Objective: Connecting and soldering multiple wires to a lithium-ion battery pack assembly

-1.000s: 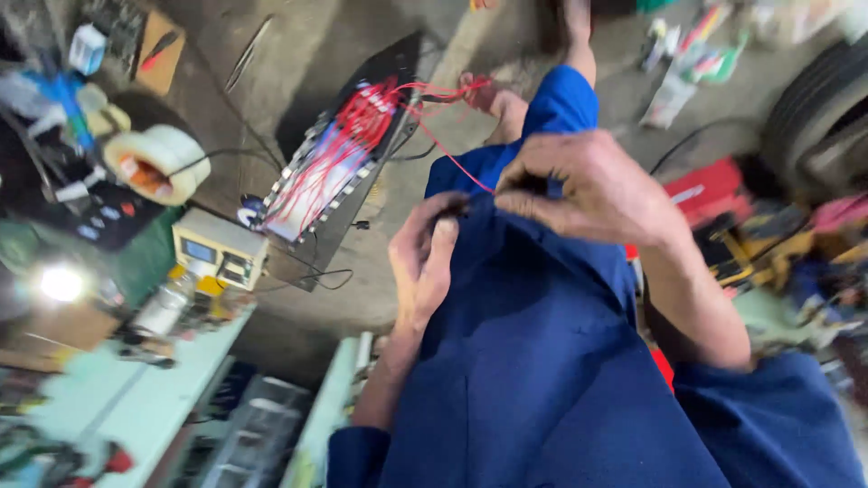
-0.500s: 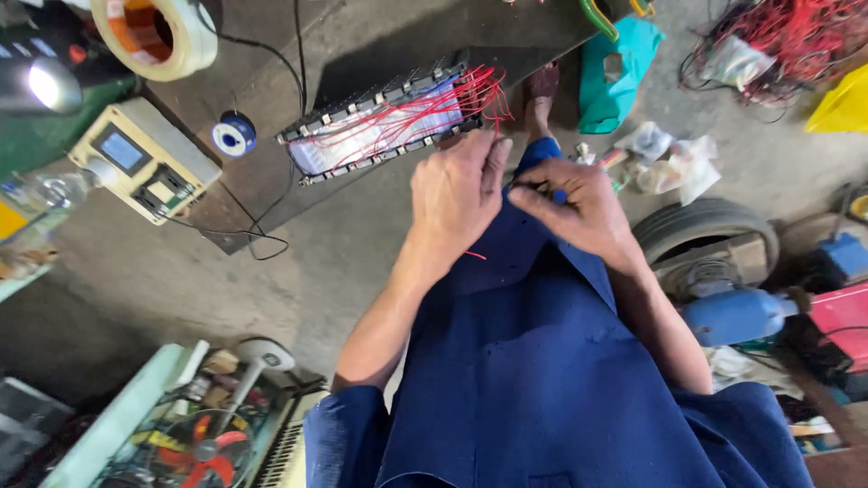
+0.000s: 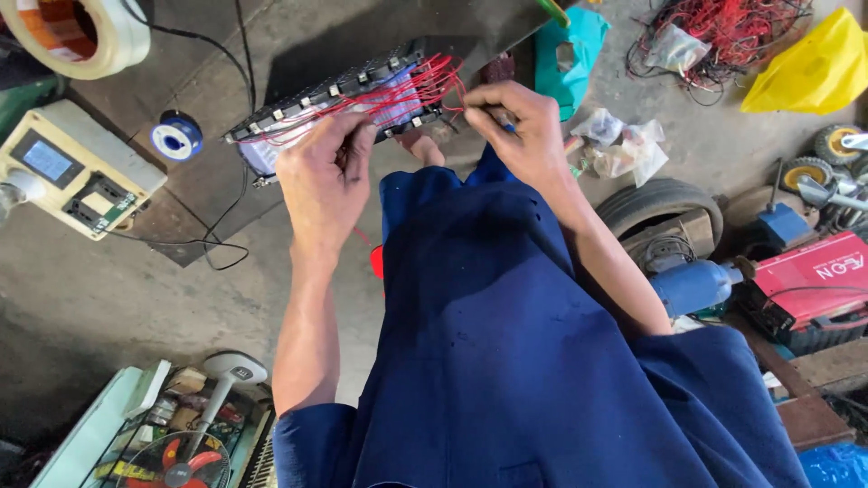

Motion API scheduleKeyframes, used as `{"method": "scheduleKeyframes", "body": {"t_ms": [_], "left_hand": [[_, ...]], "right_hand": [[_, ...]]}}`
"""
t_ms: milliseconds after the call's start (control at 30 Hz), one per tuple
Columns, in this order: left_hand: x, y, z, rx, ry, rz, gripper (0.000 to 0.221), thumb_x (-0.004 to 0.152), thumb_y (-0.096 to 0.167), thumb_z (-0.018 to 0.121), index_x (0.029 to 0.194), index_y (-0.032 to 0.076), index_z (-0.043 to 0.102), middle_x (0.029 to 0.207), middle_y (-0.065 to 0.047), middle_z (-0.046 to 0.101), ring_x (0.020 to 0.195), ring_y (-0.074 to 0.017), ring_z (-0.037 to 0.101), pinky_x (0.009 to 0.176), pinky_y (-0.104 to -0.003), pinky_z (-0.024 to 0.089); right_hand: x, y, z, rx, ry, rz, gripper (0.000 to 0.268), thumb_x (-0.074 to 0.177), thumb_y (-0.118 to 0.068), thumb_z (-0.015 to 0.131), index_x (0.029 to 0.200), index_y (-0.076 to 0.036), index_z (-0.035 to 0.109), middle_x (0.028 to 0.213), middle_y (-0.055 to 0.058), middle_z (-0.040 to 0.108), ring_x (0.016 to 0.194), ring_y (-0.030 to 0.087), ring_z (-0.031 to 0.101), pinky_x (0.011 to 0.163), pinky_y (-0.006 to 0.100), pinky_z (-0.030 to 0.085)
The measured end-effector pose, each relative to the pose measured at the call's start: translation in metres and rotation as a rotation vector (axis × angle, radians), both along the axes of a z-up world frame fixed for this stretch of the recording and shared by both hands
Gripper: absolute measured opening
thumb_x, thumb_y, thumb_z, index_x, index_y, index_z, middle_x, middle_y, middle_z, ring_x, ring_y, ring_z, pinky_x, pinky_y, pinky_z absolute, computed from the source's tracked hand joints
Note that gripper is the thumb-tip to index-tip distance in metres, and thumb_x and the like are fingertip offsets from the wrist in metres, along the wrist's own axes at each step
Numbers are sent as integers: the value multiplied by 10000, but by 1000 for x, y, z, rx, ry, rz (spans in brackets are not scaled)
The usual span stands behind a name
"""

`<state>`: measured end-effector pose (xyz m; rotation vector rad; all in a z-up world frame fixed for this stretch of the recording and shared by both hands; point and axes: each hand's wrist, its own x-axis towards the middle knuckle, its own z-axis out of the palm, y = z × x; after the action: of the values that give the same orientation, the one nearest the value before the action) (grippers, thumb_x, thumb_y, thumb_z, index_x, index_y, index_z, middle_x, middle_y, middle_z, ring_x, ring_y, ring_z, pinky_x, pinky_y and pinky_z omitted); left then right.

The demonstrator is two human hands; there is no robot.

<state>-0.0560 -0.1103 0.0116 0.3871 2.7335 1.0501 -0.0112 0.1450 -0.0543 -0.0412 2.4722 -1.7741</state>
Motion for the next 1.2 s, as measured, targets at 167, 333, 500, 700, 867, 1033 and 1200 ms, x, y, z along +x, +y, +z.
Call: {"method": "scheduleKeyframes", "body": {"t_ms": [167,333,500,700,867,1033,1200], "left_hand": [[11,12,-1,-1,30,122,71,1098,164,629,1108,118,681,806,19,630,586,-148,566,604,-299,459],[35,22,-6,17,-21,308,87,1059,177,659,1010,108,637,734,35,629,532,-97,519,564,-277,452],[52,39,-9,22,41,475,135,1034,216,664,966,102,641,738,-11,567,570,-131,543,591,-307,468],[55,49,-10,119,17,532,141,1022,213,675,969,83,683,780,-20,614,666,-128,539,632,-291,482],[57,56,-14,327,-192,745,124,979,185,699,925,74,707,775,21,633,693,-70,523,645,-241,457],[62,63,-19,530,-314,839,166,974,166,707,857,66,648,690,40,519,643,-48,444,601,-229,400],[63,66,-26,576,-262,897,167,979,118,675,838,58,610,622,-26,537,552,-65,472,507,-233,387]], "right_hand": [[-14,1,-17,-21,-21,-14,75,1057,-38,718,1120,-1,705,931,89,676,645,127,454,605,288,396],[-17,-3,-38,-87,-14,52,138,1007,34,744,1133,49,688,1053,177,720,905,245,744,783,317,645],[-22,-1,-43,-165,33,56,212,985,-56,797,1124,59,686,1088,194,713,954,246,735,844,339,642],[-32,-6,-40,-133,27,59,156,985,-32,805,1072,49,703,1056,178,734,823,210,736,727,303,647],[-37,-2,-35,-110,46,120,175,999,-68,792,1089,41,687,1058,184,736,954,269,747,788,360,648],[-41,2,-34,-96,75,152,143,1004,-36,801,1051,57,704,1004,182,750,886,259,749,755,344,633],[-53,31,-19,-27,96,98,68,1051,-14,789,1022,44,771,934,144,767,793,194,724,697,294,577]]}}
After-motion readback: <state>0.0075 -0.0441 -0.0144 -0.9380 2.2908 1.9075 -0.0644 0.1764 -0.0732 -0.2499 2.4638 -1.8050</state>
